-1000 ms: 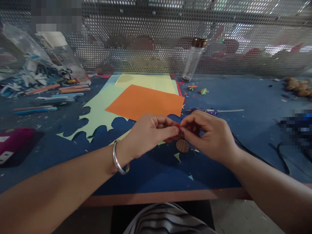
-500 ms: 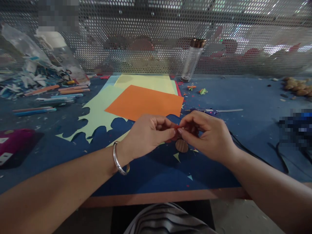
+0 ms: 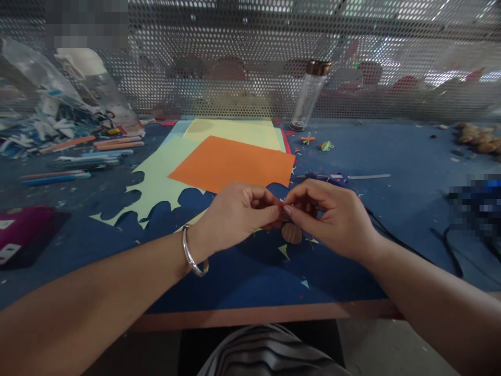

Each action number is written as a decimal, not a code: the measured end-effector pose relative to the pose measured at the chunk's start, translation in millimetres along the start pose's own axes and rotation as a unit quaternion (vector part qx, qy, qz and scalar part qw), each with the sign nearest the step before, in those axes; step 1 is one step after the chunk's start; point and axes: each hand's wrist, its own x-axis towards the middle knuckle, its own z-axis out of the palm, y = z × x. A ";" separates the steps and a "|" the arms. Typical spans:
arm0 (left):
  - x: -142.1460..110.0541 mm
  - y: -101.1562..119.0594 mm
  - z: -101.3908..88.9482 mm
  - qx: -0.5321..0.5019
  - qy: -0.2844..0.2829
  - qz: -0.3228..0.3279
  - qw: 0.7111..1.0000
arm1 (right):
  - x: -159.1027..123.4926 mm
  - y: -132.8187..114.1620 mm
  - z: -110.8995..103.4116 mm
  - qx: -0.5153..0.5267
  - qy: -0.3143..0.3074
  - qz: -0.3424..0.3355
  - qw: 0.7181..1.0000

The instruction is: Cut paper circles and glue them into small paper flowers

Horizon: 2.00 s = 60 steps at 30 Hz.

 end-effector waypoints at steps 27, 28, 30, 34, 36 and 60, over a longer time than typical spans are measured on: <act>2.4 1.3 -12.1 0.036 -0.134 0.073 0.988 | 5.7 -6.5 -8.4 0.234 -0.079 0.211 0.946; 3.2 0.5 -12.8 0.035 -0.131 0.076 0.988 | 6.0 -6.6 -8.6 0.229 -0.074 0.204 0.949; 4.0 -0.6 -13.1 0.044 -0.114 0.083 0.989 | 6.8 -7.0 -8.7 0.213 -0.061 0.193 0.956; 1.6 -0.2 -10.5 0.098 -0.103 0.097 0.985 | 7.6 -8.7 -7.5 0.192 -0.062 0.176 0.963; 0.6 0.5 -9.9 0.105 -0.096 0.098 0.985 | 7.3 -9.2 -7.0 0.176 -0.061 0.162 0.969; 2.5 13.2 -34.1 0.361 -0.162 -0.017 0.918 | -1.2 0.8 -3.8 0.012 -0.035 0.046 0.998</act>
